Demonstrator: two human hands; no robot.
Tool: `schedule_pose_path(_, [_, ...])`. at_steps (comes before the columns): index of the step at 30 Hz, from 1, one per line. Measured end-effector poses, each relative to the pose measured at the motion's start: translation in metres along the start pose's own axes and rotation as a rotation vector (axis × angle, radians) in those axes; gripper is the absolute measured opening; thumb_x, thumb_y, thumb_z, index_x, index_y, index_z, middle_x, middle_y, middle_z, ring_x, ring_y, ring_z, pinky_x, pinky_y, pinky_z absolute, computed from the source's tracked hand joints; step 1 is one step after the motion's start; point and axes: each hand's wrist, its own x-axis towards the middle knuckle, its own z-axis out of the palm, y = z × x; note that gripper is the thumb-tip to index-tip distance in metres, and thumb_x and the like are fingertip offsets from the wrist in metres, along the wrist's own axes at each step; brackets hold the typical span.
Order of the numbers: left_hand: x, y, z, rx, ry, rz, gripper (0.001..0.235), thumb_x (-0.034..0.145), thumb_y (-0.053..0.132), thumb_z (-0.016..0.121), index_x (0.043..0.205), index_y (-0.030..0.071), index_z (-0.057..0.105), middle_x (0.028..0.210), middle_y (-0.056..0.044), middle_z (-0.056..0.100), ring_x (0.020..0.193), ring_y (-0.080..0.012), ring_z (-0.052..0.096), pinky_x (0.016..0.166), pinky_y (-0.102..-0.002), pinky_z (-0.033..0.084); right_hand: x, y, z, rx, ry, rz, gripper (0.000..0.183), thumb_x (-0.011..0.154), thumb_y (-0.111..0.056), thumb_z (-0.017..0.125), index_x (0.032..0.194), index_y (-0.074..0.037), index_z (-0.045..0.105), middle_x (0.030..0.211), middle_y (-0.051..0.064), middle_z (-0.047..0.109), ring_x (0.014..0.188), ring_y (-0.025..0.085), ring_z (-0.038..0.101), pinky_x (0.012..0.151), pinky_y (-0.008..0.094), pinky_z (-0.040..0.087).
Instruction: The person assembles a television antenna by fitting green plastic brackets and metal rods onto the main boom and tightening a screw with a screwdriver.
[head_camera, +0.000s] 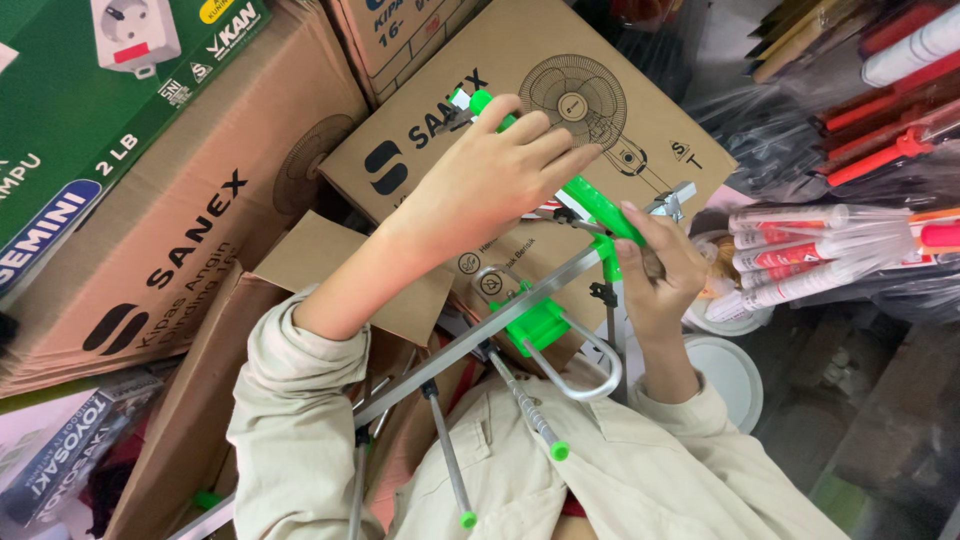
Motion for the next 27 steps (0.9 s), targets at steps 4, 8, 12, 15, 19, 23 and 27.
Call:
schedule_pose_path(4, [-0.001,-0.002,-0.002,-0.058,-0.011,-0.002,0.074,0.079,0.028,0.082,0.146,0.007,0.058,0.104,-0.003,0.063,0.105,-0.0218,0.059,0.101,-0.04,0.041,0.001,-0.001,0.006,-0.068,0.018,-0.085,0.028,0.102,-0.004,0.076,0.129,-0.001,0.07,0.102,0.007,0.071,0.073,0.008,0.052,0.064,0.023,0.037])
schedule_pose_path(8, [0.0,-0.003,0.0,-0.078,-0.022,-0.011,0.073,0.078,0.028,0.082,0.144,0.007,0.06,0.1,-0.004,0.063,0.103,-0.0228,0.059,0.1,-0.041,0.041,0.003,-0.001,0.006,-0.08,0.011,-0.085,0.029,0.1,-0.001,0.077,0.128,0.0,0.071,0.103,0.009,0.071,0.078,0.011,0.059,0.067,0.023,0.043])
schedule_pose_path(12, [-0.001,-0.002,0.002,-0.148,-0.022,-0.013,0.046,0.083,0.026,0.082,0.124,0.013,0.066,0.1,-0.001,0.062,0.106,-0.0222,0.059,0.1,-0.041,0.041,0.004,0.001,0.007,0.007,-0.029,-0.109,0.027,0.102,-0.001,0.076,0.128,0.001,0.07,0.119,0.013,0.066,0.095,0.014,0.067,0.078,0.022,0.056])
schedule_pose_path(15, [-0.002,-0.002,0.001,-0.129,-0.013,-0.004,0.035,0.084,0.025,0.081,0.115,0.016,0.067,0.099,0.0,0.061,0.105,-0.0211,0.059,0.099,-0.041,0.041,0.003,0.004,0.006,0.086,-0.041,0.04,0.03,0.095,0.002,0.078,0.125,0.003,0.071,0.119,0.014,0.065,0.088,0.01,0.063,0.069,0.02,0.049])
schedule_pose_path(19, [-0.001,-0.003,0.002,-0.114,-0.008,0.001,0.034,0.083,0.025,0.081,0.114,0.017,0.069,0.097,0.001,0.061,0.103,-0.02,0.058,0.097,-0.04,0.041,0.002,0.013,0.003,0.149,-0.062,0.038,0.036,0.094,0.005,0.079,0.128,0.001,0.069,0.118,0.01,0.064,0.1,0.01,0.066,0.08,0.021,0.056])
schedule_pose_path(23, [0.0,-0.003,0.004,-0.119,0.003,0.001,0.033,0.083,0.024,0.08,0.114,0.018,0.071,0.095,0.002,0.06,0.101,-0.0196,0.058,0.097,-0.039,0.041,-0.003,0.024,0.005,0.077,-0.032,0.02,0.035,0.091,0.007,0.083,0.123,0.0,0.071,0.109,0.005,0.066,0.085,0.006,0.058,0.068,0.019,0.044])
schedule_pose_path(27, [-0.002,-0.003,0.006,-0.102,0.0,-0.005,0.034,0.084,0.021,0.078,0.117,0.019,0.072,0.097,0.002,0.061,0.101,-0.0196,0.058,0.098,-0.039,0.04,-0.005,0.031,0.004,0.042,-0.019,0.034,0.036,0.087,0.007,0.086,0.12,-0.001,0.073,0.101,0.002,0.066,0.073,0.003,0.049,0.061,0.019,0.035])
